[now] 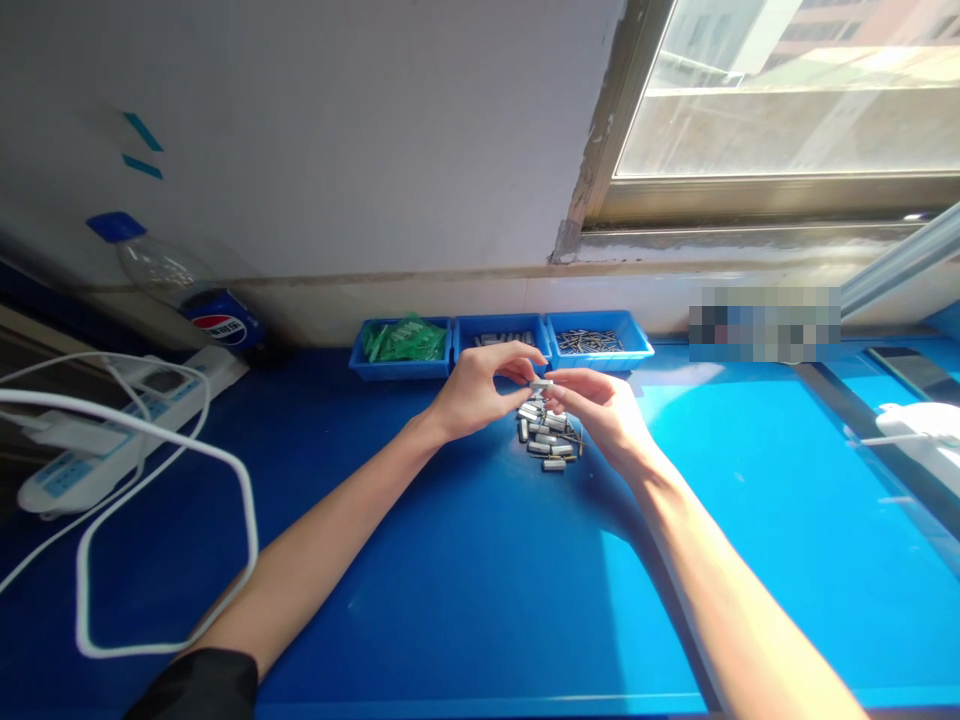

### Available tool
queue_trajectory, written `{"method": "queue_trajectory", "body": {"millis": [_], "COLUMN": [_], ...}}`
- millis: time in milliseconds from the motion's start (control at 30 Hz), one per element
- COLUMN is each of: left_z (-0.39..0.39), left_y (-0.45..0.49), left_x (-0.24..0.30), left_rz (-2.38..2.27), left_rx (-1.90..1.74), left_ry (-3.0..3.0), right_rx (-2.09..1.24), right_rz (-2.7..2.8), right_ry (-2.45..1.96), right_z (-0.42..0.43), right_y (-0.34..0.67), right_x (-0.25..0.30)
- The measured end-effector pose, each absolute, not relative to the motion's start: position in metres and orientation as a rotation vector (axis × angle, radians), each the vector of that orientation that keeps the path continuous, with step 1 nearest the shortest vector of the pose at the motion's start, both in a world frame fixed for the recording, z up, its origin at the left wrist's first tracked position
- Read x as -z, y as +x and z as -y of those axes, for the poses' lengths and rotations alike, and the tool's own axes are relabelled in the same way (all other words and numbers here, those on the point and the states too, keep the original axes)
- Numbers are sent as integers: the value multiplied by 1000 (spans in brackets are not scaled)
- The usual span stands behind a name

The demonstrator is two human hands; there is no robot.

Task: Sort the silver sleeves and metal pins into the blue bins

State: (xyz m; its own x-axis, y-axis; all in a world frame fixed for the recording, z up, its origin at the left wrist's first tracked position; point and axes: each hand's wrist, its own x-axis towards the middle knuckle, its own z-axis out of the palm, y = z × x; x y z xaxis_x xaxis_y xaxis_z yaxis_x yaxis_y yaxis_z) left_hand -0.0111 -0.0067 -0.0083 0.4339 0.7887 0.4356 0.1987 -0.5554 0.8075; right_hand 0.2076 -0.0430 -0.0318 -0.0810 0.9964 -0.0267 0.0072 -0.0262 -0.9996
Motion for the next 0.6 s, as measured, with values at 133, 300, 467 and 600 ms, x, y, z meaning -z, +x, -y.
{"method": "queue_trajectory", "body": {"millis": [133, 300, 467, 600], "left_z": [5, 5, -3, -18], "left_y": [-11, -11, -14, -25], "left_x": [11, 9, 12, 19], "left_rz": [-799, -775, -925, -1121], "left_rx": [-1127, -1118, -1163, -1344], "left_ry": [2010, 2047, 1893, 1770], "right_rx": [-1328, -1366, -1349, -1283], "right_rz": [1223, 1190, 1150, 1072], "right_ry": [-1162, -1126, -1155, -1216], "right_z": [42, 43, 40, 37], "right_y": [209, 208, 210, 214], "right_x": [35, 35, 39, 42]}}
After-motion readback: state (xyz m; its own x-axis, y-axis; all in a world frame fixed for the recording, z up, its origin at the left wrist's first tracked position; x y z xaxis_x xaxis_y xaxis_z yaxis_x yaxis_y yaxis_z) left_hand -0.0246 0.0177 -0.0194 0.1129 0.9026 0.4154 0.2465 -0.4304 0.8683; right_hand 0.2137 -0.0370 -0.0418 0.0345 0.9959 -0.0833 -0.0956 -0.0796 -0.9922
